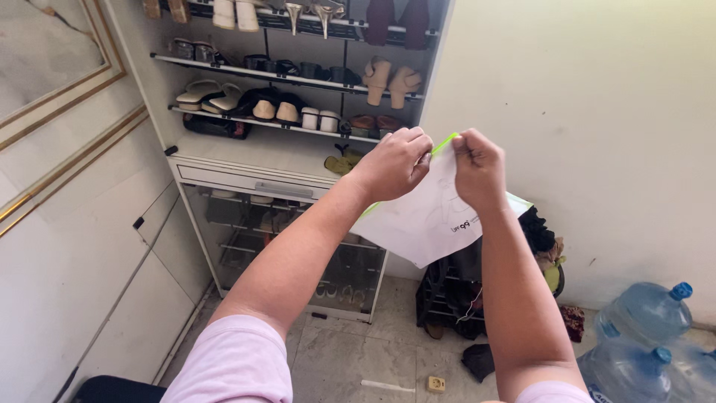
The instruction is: The person handles a black package and a white pouch by placing them into a shoe rack. They then use a cloth to wipe a black padded object, fold it, and place it on top of the rack.
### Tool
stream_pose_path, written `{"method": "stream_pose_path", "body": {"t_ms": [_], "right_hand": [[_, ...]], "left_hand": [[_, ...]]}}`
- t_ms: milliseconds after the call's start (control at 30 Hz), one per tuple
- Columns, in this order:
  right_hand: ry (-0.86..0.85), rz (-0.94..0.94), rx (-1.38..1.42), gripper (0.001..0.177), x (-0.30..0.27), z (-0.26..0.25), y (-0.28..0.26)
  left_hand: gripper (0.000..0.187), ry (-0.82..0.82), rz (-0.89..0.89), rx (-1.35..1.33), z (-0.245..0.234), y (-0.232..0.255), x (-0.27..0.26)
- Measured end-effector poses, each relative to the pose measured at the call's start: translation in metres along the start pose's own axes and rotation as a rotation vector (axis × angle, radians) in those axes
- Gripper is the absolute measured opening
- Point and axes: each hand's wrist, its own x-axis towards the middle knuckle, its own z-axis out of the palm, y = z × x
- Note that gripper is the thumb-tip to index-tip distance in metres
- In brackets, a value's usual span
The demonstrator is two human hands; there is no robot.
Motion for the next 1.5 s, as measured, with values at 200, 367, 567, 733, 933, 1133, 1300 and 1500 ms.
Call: {"method": "stream_pose_path", "body": {"t_ms": [200,367,567,733,933,1133,1300,1500], "right_hand": [[0.099,0.039,-0.027,0.024,0.019,-0.006,0.004],[0.229,0.121,0.14,0.028,0.03,-0.016,0.023],[0.313,0.116,0.291,0.03,0.042,-0.027,0.056],[0.3,0.14,0.422,0.024,0.053,-0.03,0.066],[0.076,0.306,0.605,0.019,0.063,-0.012,0.036],[-0.112,0.283,1.089,0.019,0.082,0.015,0.037],[-0.076,0.3,1.241,0.02,0.098,0.048,0.081],[-0.157,0.239,1.314,0.023,0.111,0.09,0.137]], "left_hand": [[0.014,-0.049,-0.05,0.072,-0.014,-0.014,-0.008],[0.015,-0.173,-0.139,0.163,-0.032,-0.034,-0.022],[0.016,-0.13,-0.189,0.186,-0.048,-0.066,-0.054],[0.016,-0.097,-0.295,0.111,-0.05,-0.075,-0.079],[0.031,0.106,-0.586,-0.609,-0.021,-0.117,-0.101],[0.055,-0.034,-1.091,-1.424,0.069,-0.152,-0.094],[0.058,-0.339,-0.878,-1.968,0.107,-0.121,-0.106],[0.064,-0.205,-0.503,-2.347,0.097,-0.098,-0.106]]}}
